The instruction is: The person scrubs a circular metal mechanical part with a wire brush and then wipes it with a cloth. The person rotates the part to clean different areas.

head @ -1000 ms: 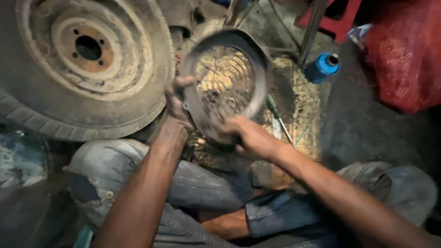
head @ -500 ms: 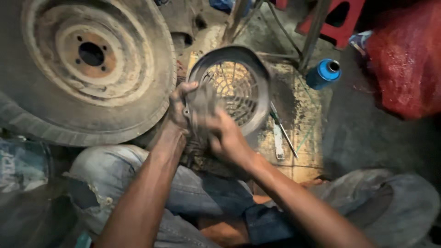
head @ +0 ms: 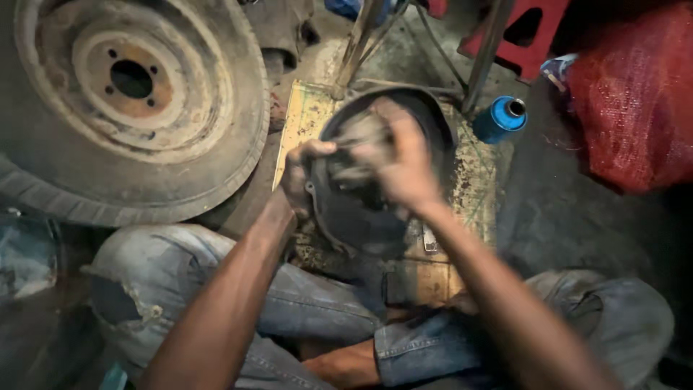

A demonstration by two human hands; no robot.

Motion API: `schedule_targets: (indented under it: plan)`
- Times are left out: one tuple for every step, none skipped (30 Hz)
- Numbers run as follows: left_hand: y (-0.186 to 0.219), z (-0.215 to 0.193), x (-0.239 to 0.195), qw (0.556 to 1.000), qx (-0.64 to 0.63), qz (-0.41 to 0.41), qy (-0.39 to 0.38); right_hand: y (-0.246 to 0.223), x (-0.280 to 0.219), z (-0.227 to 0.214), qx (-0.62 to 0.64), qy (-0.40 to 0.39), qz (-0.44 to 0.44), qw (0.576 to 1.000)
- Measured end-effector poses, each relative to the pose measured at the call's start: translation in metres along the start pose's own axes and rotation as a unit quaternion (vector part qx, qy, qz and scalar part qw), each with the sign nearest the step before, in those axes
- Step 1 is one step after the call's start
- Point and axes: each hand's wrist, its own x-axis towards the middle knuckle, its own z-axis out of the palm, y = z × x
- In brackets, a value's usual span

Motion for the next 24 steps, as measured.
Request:
schedule_targets:
  plan:
    - [-0.001,0.000,-0.001,1.000,0.000,0.001,0.003,-0.003,-0.004,0.024,-0.049,-0.004,0.030,0.998]
    - [0.002,-0.002,-0.003,1.000,-0.004,0.003,0.006,-0.006,-0.013,0.041,-0.102,-0.030,-0.015,0.994]
    - [0.007,-0.004,-0.007,1.000,-0.018,0.011,0.011,-0.007,-0.025,0.051,-0.153,-0.057,-0.060,0.985]
    - [0.014,-0.007,-0.010,0.999,-0.032,0.021,0.015,-0.007,-0.040,0.050,-0.120,-0.132,-0.034,0.983]
    - [0.016,-0.010,-0.012,0.998,-0.052,0.031,0.019,-0.004,-0.057,0.041,-0.087,-0.209,-0.007,0.974]
    - [0.017,-0.013,-0.013,0.998,-0.048,0.026,0.033,0.003,-0.062,0.031,-0.132,-0.235,-0.075,0.960]
    - [0.020,-0.015,-0.011,0.998,-0.043,0.018,0.048,0.012,-0.061,0.016,-0.178,-0.260,-0.145,0.938]
    - [0.022,-0.016,-0.007,0.998,-0.027,0.008,0.064,0.019,-0.058,-0.002,-0.187,-0.311,-0.120,0.924]
    - [0.021,-0.016,-0.004,0.992,0.029,0.041,0.118,0.025,-0.052,-0.023,-0.197,-0.360,-0.094,0.907]
    - [0.019,-0.013,-0.001,0.979,0.084,0.073,0.172,0.028,-0.044,-0.035,-0.206,-0.408,-0.069,0.887]
    - [0.018,-0.008,-0.001,0.959,0.139,0.103,0.226,0.029,-0.037,-0.044,-0.239,-0.373,-0.071,0.894]
    - [0.023,-0.003,-0.005,0.970,0.101,0.085,0.206,0.027,-0.029,-0.058,-0.271,-0.337,-0.073,0.899]
    - [0.031,0.003,-0.011,0.979,0.064,0.063,0.184,0.024,-0.026,-0.068,-0.302,-0.296,-0.071,0.903]
    - [0.038,0.012,-0.016,0.986,0.028,0.040,0.162,0.021,-0.027,-0.070,-0.259,-0.217,-0.043,0.940]
    - [0.040,0.020,-0.021,0.990,0.010,0.048,0.134,0.018,-0.027,-0.067,-0.208,-0.143,-0.020,0.967]
    - [0.040,0.027,-0.024,0.993,-0.009,0.056,0.105,0.016,-0.028,-0.063,-0.156,-0.068,0.004,0.985]
    - [0.038,0.032,-0.026,0.995,-0.027,0.063,0.077,0.014,-0.030,-0.054,-0.119,-0.084,0.033,0.989]
    - [0.035,0.034,-0.027,0.995,-0.045,0.070,0.049,0.013,-0.033,-0.039,-0.082,-0.101,0.062,0.990]
    - [0.030,0.035,-0.022,0.995,-0.064,0.073,0.015,0.013,-0.035,-0.028,-0.050,-0.113,0.093,0.988]
    - [0.024,0.031,-0.017,0.994,-0.083,0.075,-0.019,0.013,-0.036,-0.016,-0.012,-0.090,0.085,0.992]
    - [0.016,0.024,-0.014,0.995,0.017,0.092,-0.018,0.012,-0.034,-0.001,0.026,-0.068,0.076,0.994]
    - [0.004,0.016,-0.011,0.987,0.117,0.108,-0.017,0.011,-0.033,0.010,0.065,-0.046,0.067,0.995]
    - [-0.006,0.007,-0.007,0.969,0.215,0.124,-0.015,0.010,-0.029,0.016,0.089,-0.031,0.067,0.993]
    - [-0.013,0.000,0.000,0.976,0.186,0.108,-0.031,0.011,-0.021,0.020,0.113,-0.016,0.067,0.991]
